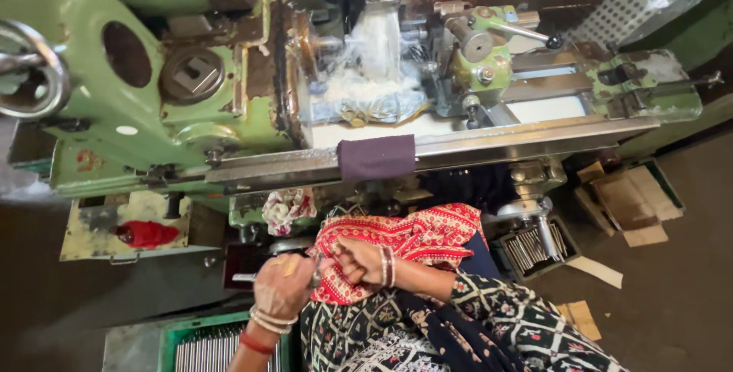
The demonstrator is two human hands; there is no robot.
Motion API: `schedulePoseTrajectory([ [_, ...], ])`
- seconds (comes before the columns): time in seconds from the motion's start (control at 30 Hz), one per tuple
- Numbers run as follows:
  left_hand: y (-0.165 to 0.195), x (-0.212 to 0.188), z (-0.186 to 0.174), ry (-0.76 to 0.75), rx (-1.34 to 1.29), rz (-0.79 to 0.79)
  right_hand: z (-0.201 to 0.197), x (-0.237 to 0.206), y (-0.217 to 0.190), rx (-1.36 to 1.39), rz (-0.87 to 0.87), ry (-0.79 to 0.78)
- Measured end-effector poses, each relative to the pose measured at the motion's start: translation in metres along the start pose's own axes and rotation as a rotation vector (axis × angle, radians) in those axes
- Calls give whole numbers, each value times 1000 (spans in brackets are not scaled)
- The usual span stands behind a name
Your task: The person repeatedly picks metal rods from a green tray, inserts them into a machine, and operates a lever to process each rod. The person then removes the processed rod and places it back into the tray. This cycle is repeated multiple times.
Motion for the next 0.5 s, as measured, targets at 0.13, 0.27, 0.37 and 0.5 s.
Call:
schedulePoseTrajectory([
  [0.13,-61,-9,-5,103,77,-431,-32,-53,-65,-391,-150,151],
  [0.27,-83,-9,-8,177,-25,-657,-49,-142,-149,-496,-492,214],
  [0.37,-52,23,-2,184,-168,-607,-77,-212,-208,-605,-678,414],
  [0.5,4,116,8,94,-383,-401,-87,-299,-297,-870,-945,587],
])
Point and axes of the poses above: each hand's wrist, its own x-axis towards the middle knuckle, its own z-axis out of the palm, y = z × x, the point moved 10 cm from there along x, towards the middle knuckle, and after that the axes turned 7 degrees about -z, right-handed, at the moved point
